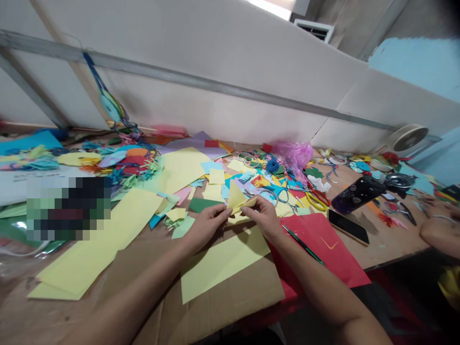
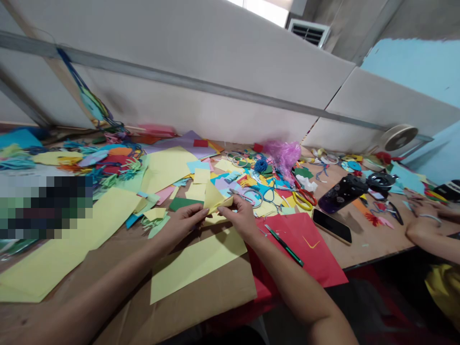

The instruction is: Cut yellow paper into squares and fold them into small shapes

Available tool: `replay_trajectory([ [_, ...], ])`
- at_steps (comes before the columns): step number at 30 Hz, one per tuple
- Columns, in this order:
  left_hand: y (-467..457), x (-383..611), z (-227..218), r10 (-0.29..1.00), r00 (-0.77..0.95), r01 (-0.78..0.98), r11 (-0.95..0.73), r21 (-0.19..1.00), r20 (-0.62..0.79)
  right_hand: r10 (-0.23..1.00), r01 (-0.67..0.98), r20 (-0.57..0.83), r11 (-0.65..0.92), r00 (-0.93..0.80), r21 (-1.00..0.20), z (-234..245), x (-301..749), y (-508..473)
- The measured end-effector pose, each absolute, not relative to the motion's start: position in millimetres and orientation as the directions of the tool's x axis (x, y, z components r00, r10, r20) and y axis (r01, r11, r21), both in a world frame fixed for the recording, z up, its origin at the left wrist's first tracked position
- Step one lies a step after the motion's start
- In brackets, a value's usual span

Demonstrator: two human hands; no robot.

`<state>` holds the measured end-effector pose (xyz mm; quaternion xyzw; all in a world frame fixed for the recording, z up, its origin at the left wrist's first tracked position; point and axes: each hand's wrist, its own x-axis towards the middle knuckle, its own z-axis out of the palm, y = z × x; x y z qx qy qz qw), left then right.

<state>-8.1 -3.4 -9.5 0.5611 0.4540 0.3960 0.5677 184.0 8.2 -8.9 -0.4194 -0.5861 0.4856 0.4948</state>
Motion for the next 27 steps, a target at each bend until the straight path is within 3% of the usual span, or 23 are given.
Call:
replay_trajectory([
  [17, -6.1, -8.9, -9.1, 0.944, 0.315, 0.317, -0.201, 0.927, 0.096, 0.981, 0.086, 0.193, 0.195, -0.034, -0.977, -10.2, 180.7, 5.0],
  [27, -4.4, -7.6, -12.2, 0.945, 0.325, 0.204, -0.044, 0.978, -0.026, 0.976, 0.014, 0.202, 0.204, -0.08, -0.979, -6.0, 181.1, 5.0],
])
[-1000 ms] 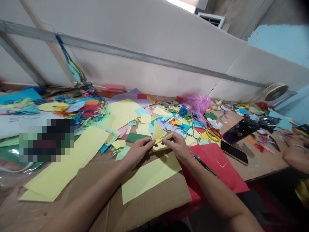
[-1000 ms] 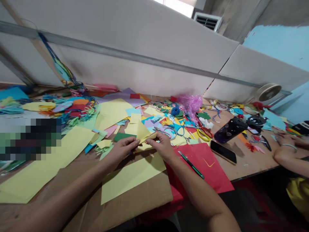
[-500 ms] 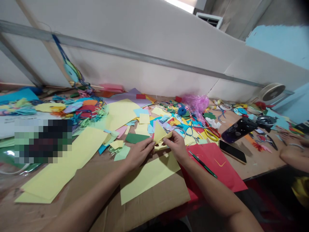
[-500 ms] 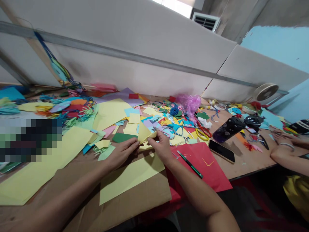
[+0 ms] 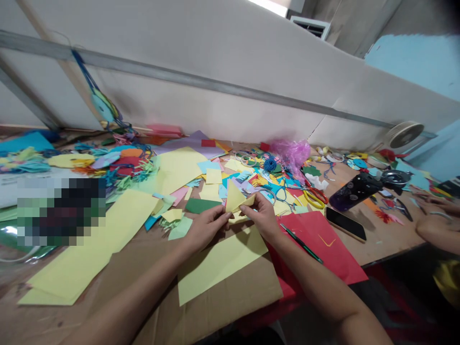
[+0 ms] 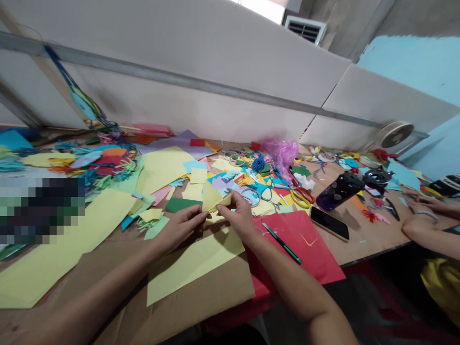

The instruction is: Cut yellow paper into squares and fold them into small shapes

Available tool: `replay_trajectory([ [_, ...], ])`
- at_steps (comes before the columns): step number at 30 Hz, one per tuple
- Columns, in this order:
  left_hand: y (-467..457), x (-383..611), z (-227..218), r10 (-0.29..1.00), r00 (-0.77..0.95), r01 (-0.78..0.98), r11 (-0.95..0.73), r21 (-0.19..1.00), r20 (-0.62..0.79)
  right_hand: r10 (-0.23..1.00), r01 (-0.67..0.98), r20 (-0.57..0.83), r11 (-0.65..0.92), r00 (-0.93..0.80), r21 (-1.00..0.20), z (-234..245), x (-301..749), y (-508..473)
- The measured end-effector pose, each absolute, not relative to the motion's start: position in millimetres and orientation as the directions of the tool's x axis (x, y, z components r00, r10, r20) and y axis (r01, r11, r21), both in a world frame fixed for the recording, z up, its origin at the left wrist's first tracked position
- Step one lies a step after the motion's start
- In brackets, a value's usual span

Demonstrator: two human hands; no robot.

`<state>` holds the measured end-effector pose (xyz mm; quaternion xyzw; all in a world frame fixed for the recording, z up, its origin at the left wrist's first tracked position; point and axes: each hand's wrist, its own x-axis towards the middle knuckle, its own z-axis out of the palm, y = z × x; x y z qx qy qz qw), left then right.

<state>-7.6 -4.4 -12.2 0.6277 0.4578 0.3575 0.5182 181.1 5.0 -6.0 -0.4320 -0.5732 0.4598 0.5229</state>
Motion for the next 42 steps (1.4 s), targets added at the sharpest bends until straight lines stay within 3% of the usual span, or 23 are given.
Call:
replay_trajectory([
  [5, -6.1, -8.2, -10.5, 0.945, 0.323, 0.134, 0.016, 0.991, -0.059, 0.969, 0.033, 0.203, 0.21, -0.143, -0.977, -5.9, 184.4, 8.2],
  [11, -7.1, -7.8, -14.1, 0.928, 0.331, -0.072, 0.206, 0.976, -0.172, 0.936, 0.163, 0.299, 0.329, -0.187, -0.93, -3.0, 187.8, 10.7],
  [16, -6.4, -7.7, -13.8, 0.916, 0.341, -0.118, 0.265, 0.957, -0.212, 0.862, 0.2, 0.407, 0.474, -0.301, -0.857, -1.3, 189.4, 10.7],
  [20, -7.0, -7.3, -10.5, 0.9, 0.365, -0.133, 0.303, 0.944, -0.237, 0.869, 0.241, 0.408, 0.475, -0.28, -0.847, -0.4, 186.9, 8.8],
  [32, -6.9, -7.2, -10.4, 0.92, 0.348, -0.081, 0.222, 0.972, -0.181, 0.899, 0.264, 0.409, 0.437, -0.158, -0.86, -9.9, 182.8, 6.0],
  [42, -6.7, -8.4, -13.9, 0.934, 0.354, 0.17, -0.016, 0.985, -0.046, 0.947, 0.177, 0.303, 0.318, -0.109, -0.931, -8.2, 180.4, 4.9],
])
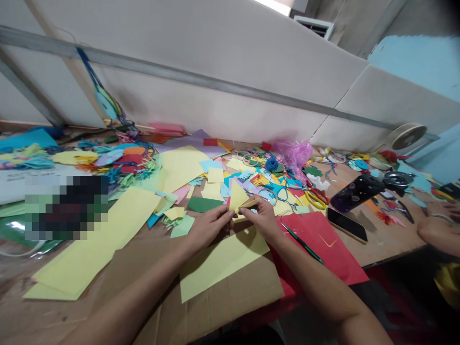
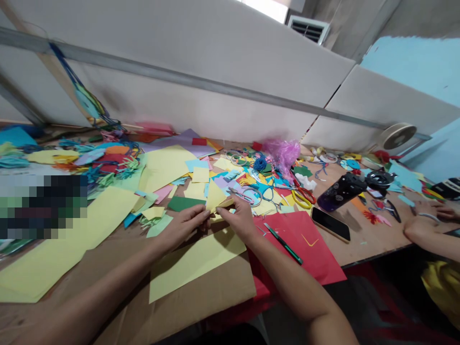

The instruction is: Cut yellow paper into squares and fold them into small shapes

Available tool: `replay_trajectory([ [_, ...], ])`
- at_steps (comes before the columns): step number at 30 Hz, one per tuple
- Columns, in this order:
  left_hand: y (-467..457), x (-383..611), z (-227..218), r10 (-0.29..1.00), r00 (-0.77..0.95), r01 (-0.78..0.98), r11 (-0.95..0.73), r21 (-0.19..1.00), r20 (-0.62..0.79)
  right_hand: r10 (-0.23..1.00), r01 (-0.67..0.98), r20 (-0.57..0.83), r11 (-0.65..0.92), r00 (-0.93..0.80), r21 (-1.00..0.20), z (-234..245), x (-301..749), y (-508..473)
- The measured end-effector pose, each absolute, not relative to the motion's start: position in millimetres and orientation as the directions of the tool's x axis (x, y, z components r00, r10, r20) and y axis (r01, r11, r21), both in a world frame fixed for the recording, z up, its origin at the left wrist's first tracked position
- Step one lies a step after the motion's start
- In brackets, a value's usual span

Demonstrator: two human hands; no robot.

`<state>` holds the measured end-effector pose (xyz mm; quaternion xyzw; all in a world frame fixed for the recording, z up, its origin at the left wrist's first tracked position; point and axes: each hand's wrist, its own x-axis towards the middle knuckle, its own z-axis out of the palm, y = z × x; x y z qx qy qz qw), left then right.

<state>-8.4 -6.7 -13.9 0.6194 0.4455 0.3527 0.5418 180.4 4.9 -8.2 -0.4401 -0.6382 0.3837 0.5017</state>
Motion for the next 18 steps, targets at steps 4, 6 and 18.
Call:
replay_trajectory([
  [4, -6.9, -8.3, -10.5, 0.94, 0.338, 0.184, -0.017, 0.983, -0.047, 0.942, 0.164, 0.312, 0.329, -0.121, -0.93, -8.8, 181.2, 5.6],
  [6, -7.0, -7.8, -10.1, 0.936, 0.344, 0.148, 0.021, 0.989, -0.071, 0.942, 0.149, 0.312, 0.329, -0.126, -0.933, -8.4, 181.8, 5.7],
  [18, -8.4, -4.5, -11.0, 0.912, 0.386, -0.028, 0.165, 0.986, -0.142, 0.984, -0.069, 0.16, 0.154, -0.081, -0.986, -15.4, 180.5, 7.6],
])
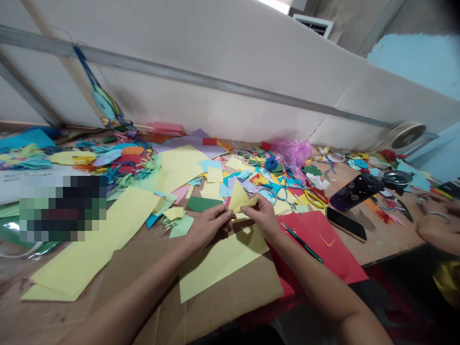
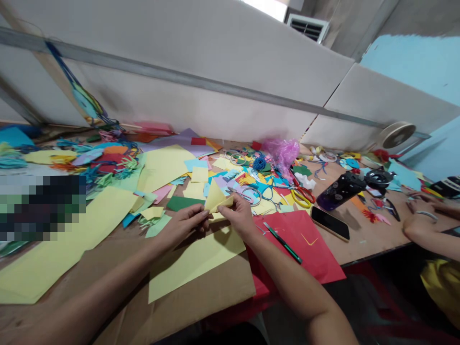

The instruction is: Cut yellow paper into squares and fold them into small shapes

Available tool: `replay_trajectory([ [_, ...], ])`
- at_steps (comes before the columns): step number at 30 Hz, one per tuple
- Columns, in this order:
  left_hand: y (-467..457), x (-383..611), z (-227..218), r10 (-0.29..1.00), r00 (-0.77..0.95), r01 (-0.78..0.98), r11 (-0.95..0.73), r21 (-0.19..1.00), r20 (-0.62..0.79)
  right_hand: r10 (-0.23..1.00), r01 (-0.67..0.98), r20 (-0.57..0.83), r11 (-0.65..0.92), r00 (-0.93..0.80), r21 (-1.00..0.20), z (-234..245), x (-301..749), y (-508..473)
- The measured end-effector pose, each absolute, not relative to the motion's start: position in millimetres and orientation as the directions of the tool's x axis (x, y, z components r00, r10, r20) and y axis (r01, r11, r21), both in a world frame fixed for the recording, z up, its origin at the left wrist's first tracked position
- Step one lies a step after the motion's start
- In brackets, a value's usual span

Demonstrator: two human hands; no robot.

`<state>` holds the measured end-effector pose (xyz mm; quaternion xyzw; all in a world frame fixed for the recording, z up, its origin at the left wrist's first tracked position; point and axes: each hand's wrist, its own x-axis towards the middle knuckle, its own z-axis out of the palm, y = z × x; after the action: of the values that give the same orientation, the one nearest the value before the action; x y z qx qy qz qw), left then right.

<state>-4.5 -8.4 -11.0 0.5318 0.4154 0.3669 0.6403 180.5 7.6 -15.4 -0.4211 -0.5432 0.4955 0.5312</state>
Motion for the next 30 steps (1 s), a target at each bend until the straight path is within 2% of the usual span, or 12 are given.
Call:
replay_trajectory([
  [8, -8, -2, -17, 0.915, 0.36, -0.134, 0.244, 0.96, -0.182, 0.981, -0.112, 0.17, 0.159, -0.09, -0.981, -15, 179, 6],
  [13, -8, -3, -18, 0.917, 0.355, -0.129, 0.241, 0.962, -0.183, 0.983, -0.11, 0.161, 0.151, -0.092, -0.982, -16, 178, 7],
  [18, -8, -5, -15, 0.92, 0.349, -0.078, 0.22, 0.972, -0.18, 0.982, -0.09, 0.166, 0.158, -0.09, -0.983, -14, 177, 5],
  [26, -6, -8, -8, 0.946, 0.317, 0.071, 0.042, 0.997, -0.063, 0.982, -0.087, 0.185, 0.18, -0.046, -0.98, -11, 179, 7],
  [30, -7, -9, -6, 0.946, 0.319, 0.129, 0.019, 0.992, -0.059, 0.986, -0.119, 0.162, 0.157, -0.032, -0.98, -11, 179, 8],
])
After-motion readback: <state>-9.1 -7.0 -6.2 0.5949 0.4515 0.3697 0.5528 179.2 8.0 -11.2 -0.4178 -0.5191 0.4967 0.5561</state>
